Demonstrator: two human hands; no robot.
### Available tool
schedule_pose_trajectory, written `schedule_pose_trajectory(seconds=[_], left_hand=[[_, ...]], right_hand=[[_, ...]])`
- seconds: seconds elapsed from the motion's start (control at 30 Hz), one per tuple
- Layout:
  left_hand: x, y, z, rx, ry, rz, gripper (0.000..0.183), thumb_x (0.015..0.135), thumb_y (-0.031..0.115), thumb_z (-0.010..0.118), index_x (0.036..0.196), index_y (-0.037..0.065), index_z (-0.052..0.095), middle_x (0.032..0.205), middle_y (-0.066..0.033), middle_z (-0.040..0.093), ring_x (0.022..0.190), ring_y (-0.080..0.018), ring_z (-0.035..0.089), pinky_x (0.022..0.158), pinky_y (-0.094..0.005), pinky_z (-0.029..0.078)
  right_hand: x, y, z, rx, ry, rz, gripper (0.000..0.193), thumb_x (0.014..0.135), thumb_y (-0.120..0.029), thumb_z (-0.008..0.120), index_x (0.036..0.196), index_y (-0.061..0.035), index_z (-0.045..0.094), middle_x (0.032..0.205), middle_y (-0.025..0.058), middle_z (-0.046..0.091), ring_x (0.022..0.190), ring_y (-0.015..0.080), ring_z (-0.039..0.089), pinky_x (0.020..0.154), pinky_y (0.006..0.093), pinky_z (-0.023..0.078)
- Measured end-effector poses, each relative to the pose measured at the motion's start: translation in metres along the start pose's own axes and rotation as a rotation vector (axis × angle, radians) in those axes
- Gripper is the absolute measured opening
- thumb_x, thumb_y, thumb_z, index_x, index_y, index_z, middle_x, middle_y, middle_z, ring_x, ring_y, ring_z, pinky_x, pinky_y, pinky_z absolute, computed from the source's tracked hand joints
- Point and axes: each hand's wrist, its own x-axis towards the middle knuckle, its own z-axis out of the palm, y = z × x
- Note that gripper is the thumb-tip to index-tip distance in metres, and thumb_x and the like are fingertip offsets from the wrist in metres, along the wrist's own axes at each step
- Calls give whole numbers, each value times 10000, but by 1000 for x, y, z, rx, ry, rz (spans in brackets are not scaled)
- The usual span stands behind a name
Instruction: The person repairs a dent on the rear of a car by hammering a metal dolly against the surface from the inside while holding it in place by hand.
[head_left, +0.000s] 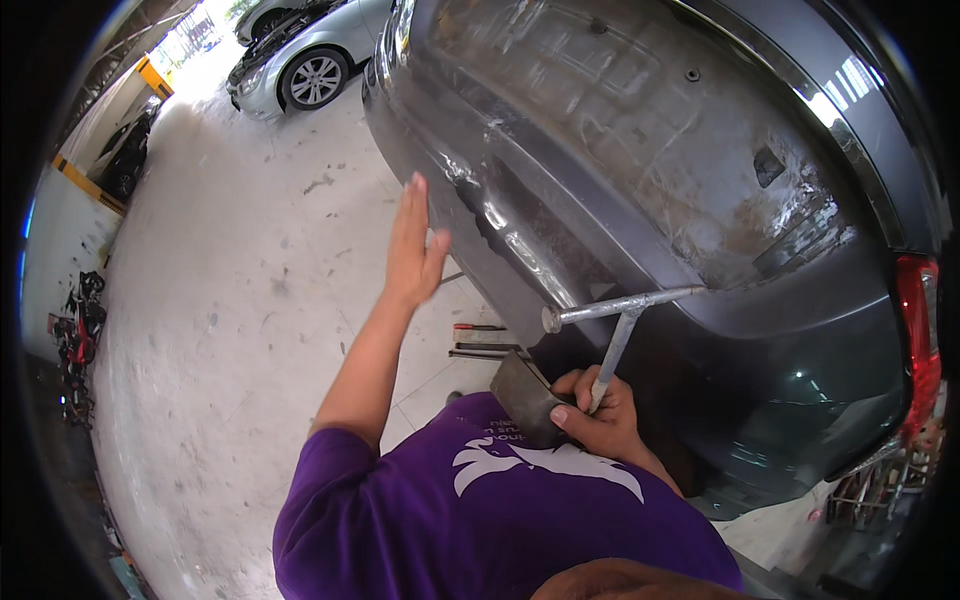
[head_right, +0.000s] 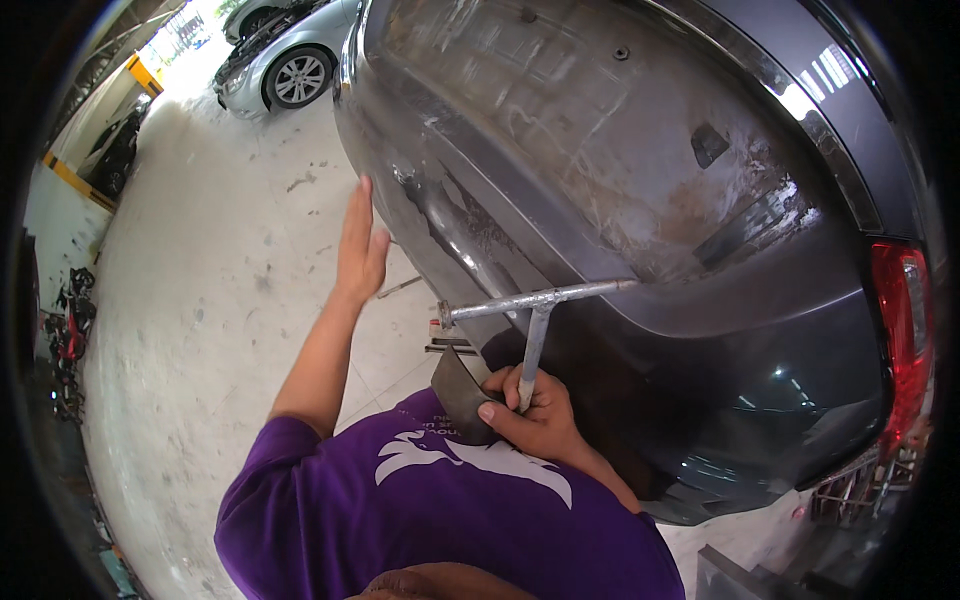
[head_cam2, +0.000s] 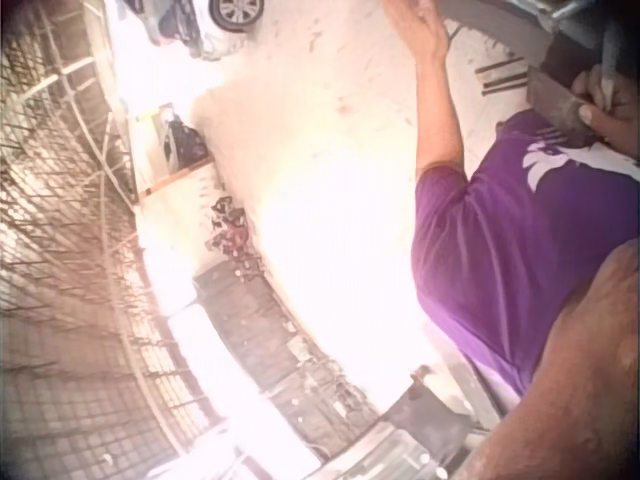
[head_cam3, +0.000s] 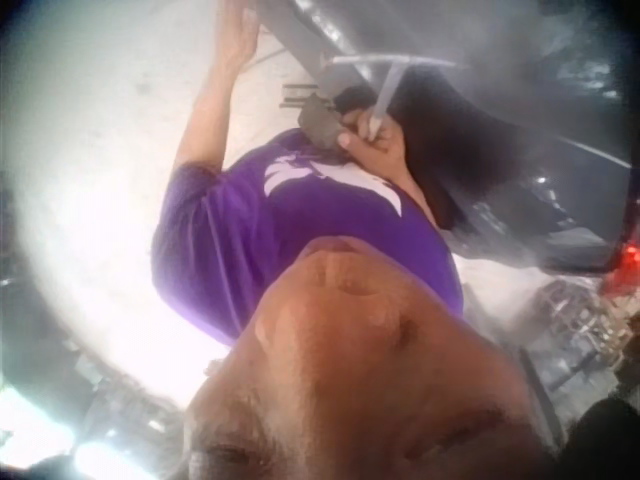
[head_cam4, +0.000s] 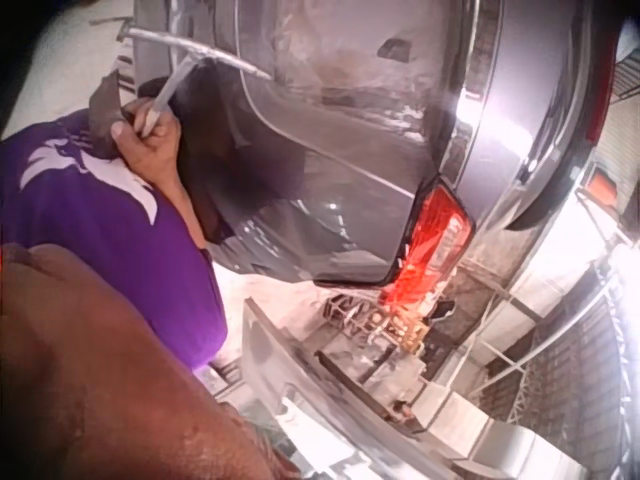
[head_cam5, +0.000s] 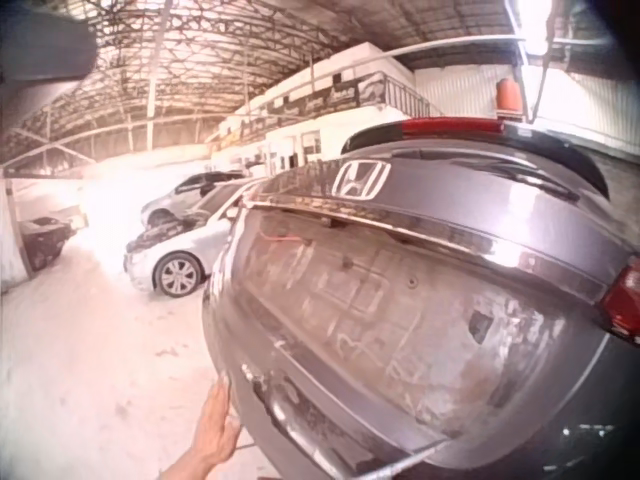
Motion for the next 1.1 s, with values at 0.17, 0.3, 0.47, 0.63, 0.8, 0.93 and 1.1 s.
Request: schedule_pose_trajectory(seconds=[0.17,0.3,0.47,0.63,0.8,0.93,1.1], left_hand=[[96,-11,20,-103,216,-300,818,1062,517,360,1551,-118,195,1634,-293,207,1536,-426,159,1250,-444,144],[158,-3,38,-40,236,-461,956,1019,632,357,1541,-145,162,1627,-331,167,1532,-453,140,1247,-469,152],[166,0,55,-38,180,-503,1069,970,712,389,1537,-155,127,1618,-359,134,1520,-484,143,1240,-500,162],[150,14,59,11,145,-436,1075,972,716,383,1528,-168,132,1611,-372,135,1516,-496,142,1237,-513,158],[133,36,60,15,126,-380,1083,973,716,381,1522,-181,123,1603,-392,117,1514,-508,128,1235,-524,154],[115,58,60,-1,93,-335,1090,971,720,381,1522,-183,116,1603,-394,109,1517,-508,112,1235,-528,144],[90,83,60,-17,42,-261,1093,969,719,388,1526,-180,112,1607,-393,89,1520,-503,104,1234,-535,128]], right_hand=[[-3,-1,1,20,14,37,288,887,53,700,852,-99,457,956,91,644,815,65,530,731,252,435],[-3,2,1,-36,23,29,288,883,52,707,855,-100,464,968,89,643,825,66,535,739,251,440],[-3,6,0,-34,26,24,294,879,44,717,858,-99,460,960,86,643,831,76,542,743,253,443],[0,3,1,-64,23,42,314,879,42,712,848,-100,435,935,85,634,808,84,540,719,256,447],[1,10,-2,-62,-12,-14,323,877,48,708,844,-104,425,911,79,618,779,84,538,681,255,447],[0,8,0,-44,-4,1,322,878,51,704,841,-105,425,903,77,612,773,84,535,671,254,445],[0,8,-1,-70,8,8,322,870,40,715,844,-105,429,923,84,623,811,87,537,717,257,439]])
